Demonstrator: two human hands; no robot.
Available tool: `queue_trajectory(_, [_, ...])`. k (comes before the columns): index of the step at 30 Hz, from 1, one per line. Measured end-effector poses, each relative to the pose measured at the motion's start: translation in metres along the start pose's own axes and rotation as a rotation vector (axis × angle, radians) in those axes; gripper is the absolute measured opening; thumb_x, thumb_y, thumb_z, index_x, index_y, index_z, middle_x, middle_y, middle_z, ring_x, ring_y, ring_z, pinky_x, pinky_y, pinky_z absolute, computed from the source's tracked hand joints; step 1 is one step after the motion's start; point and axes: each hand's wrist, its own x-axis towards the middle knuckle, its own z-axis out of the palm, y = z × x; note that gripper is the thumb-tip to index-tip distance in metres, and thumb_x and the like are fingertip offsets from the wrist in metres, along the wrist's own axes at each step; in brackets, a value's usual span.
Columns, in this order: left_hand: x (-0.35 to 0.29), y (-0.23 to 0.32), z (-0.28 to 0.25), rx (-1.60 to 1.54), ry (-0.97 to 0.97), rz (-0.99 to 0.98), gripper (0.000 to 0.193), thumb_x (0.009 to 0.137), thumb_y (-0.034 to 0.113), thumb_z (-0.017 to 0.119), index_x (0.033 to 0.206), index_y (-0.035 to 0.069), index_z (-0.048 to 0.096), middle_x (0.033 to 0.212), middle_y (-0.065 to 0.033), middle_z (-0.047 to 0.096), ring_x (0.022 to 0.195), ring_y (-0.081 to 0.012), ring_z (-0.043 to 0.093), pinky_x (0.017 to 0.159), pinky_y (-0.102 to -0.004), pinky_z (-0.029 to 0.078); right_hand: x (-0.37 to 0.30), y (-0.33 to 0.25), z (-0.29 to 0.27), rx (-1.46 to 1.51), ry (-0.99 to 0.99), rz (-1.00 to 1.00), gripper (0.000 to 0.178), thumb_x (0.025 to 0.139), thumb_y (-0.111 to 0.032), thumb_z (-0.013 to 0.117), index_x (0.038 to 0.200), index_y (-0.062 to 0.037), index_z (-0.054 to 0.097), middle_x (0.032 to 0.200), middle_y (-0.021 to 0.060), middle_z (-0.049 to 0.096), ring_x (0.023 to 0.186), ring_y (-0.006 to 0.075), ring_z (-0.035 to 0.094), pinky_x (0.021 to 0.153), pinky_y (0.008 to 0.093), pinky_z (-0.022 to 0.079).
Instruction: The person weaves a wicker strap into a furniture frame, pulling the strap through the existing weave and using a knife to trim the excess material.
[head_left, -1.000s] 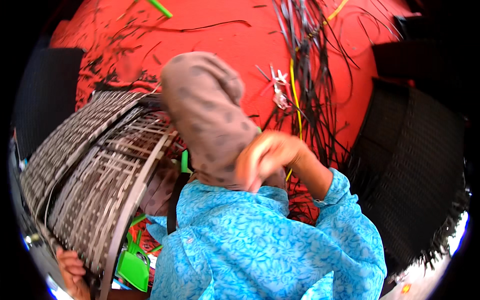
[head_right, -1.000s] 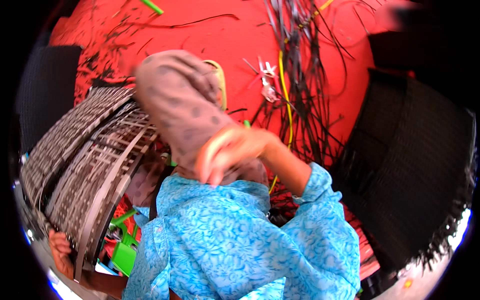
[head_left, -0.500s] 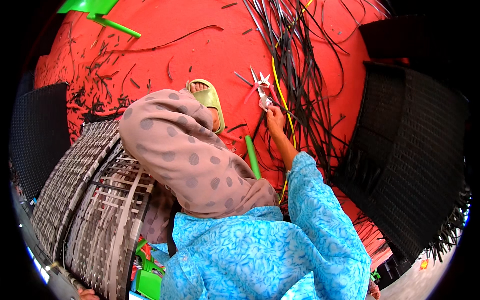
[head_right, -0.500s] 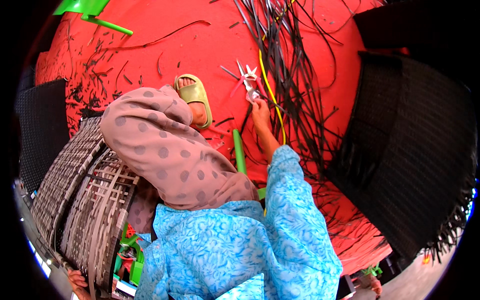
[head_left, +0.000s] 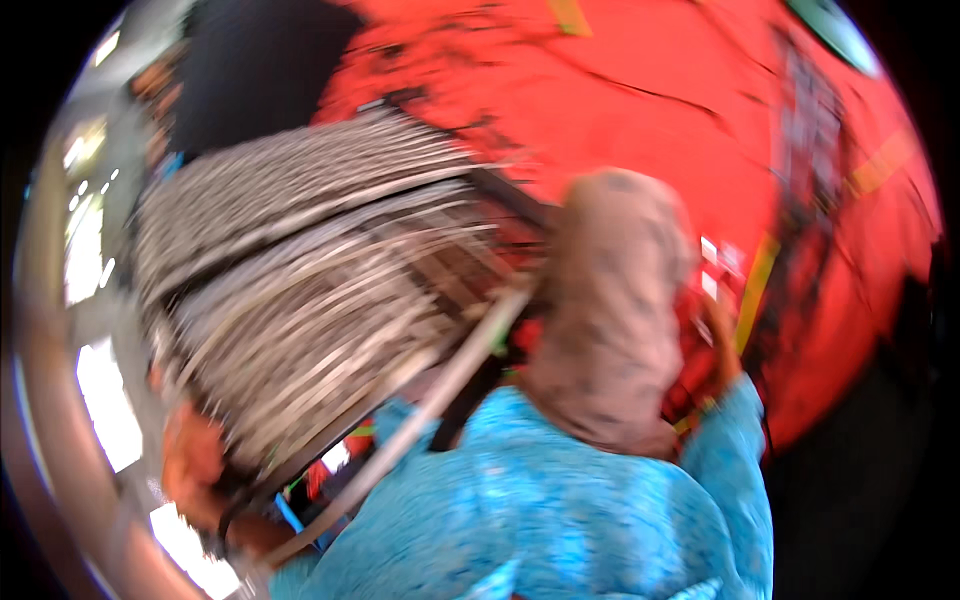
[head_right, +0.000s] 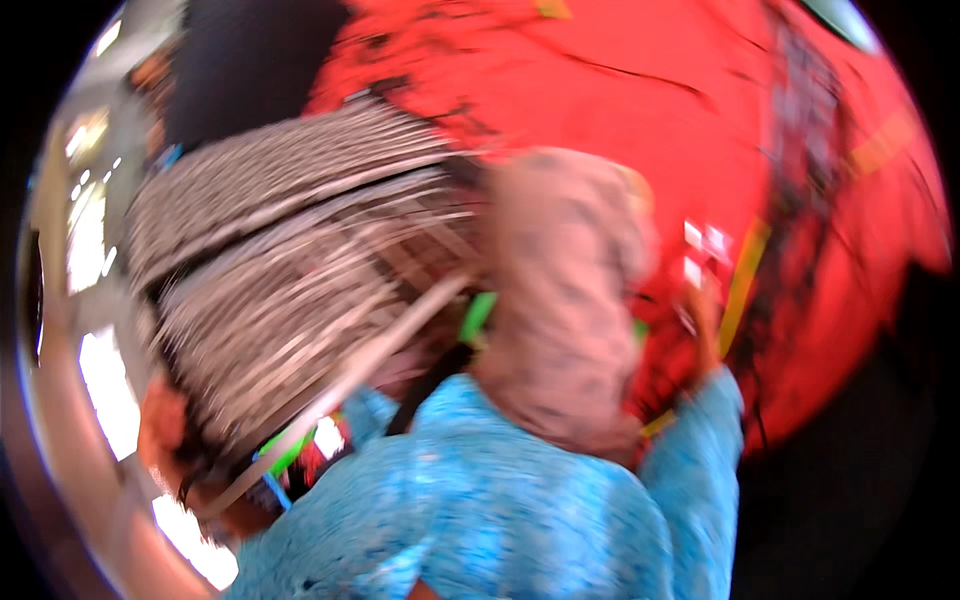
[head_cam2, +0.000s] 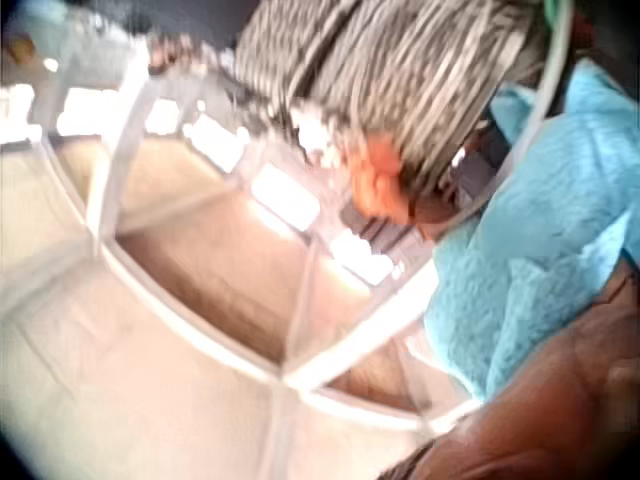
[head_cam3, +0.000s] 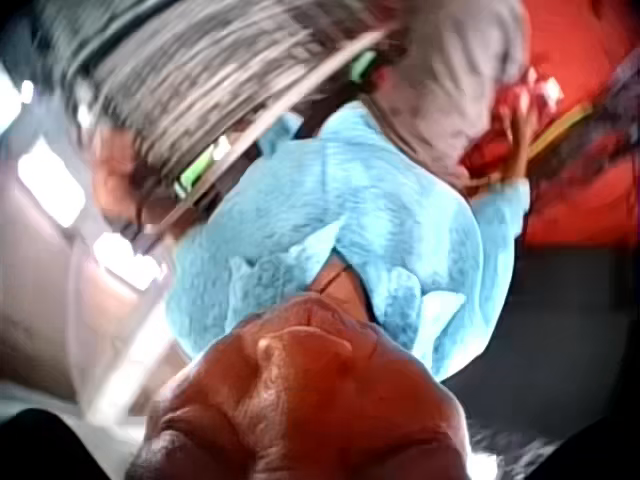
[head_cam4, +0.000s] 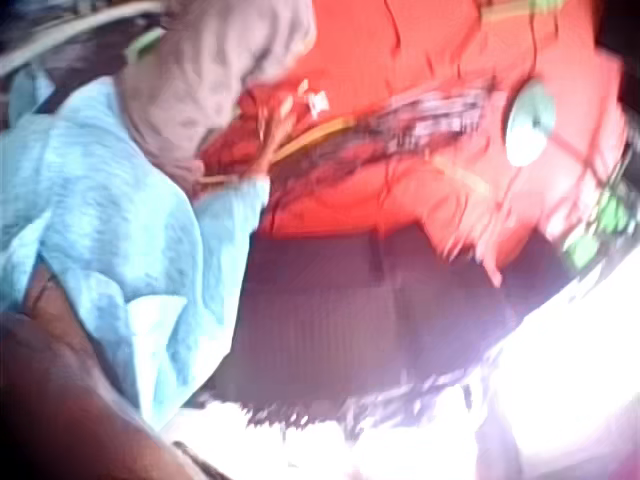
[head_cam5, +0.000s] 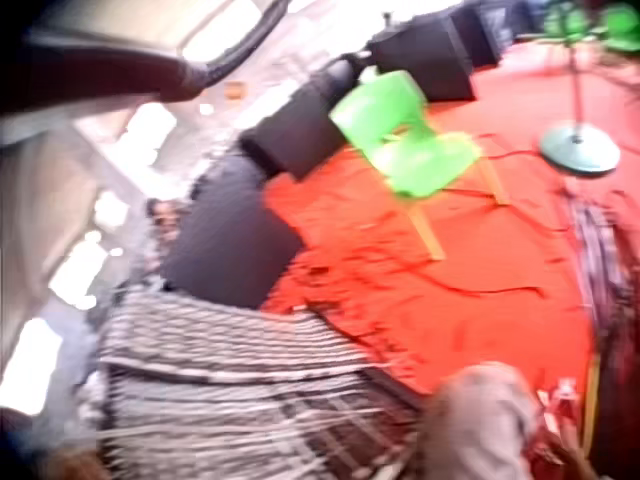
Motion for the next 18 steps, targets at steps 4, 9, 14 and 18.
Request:
queue_trajectory(4, [-0.005,-0.003,-0.022,0.013,0.012,0.156,0.024,0.08,0.022,0.052,0.087,0.0,0.059,0.091,-0.0117,0.061,0.09,-0.0248,0.056,0.088,-0.0449,0.04,-0.058,0.01,-0.058,0.497,-0.514,-0.127,0.029,0.093,-0.024,0.05,0.108,-0.0016,0.059,0.098,0.0057,0.061,0.091,0.0139,0.055,0.079,0.0274,0.043])
queue_trajectory(9, [-0.001,0.002,-0.017,-0.003,0.015,0.246,0.014,0.082,0.011,0.055,0.082,0.0,0.063,0.089,-0.0122,0.063,0.093,-0.0263,0.059,0.097,-0.0477,0.036,-0.118,-0.021,-0.13,1.372,-0.727,0.109,0.036,0.097,-0.031,0.046,0.12,-0.0042,0.051,0.08,0.0004,0.052,0.046,0.0039,0.039,0.038,0.0201,0.03])
queue_trajectory(14, [0.0,-0.004,-0.04,0.321,0.062,0.342,0.019,0.082,0.02,0.063,0.086,0.002,0.066,0.091,-0.0103,0.064,0.098,-0.027,0.06,0.099,-0.0465,0.034,-0.139,-0.163,-0.177,1.095,-0.299,-0.334,0.046,0.096,-0.038,0.046,0.125,-0.003,0.047,0.068,0.0005,0.05,0.046,0.0064,0.042,0.039,0.0225,0.035])
queue_trajectory(18, [-0.004,-0.03,-0.042,0.19,0.004,0.269,0.021,0.087,0.024,0.059,0.084,0.004,0.066,0.094,-0.0089,0.063,0.101,-0.0263,0.058,0.101,-0.0456,0.03,-0.165,-0.317,-0.225,0.67,-0.194,-0.969,0.044,0.089,-0.033,0.057,0.12,-0.0013,0.055,0.078,0.0057,0.058,0.064,0.0137,0.053,0.055,0.0291,0.043])
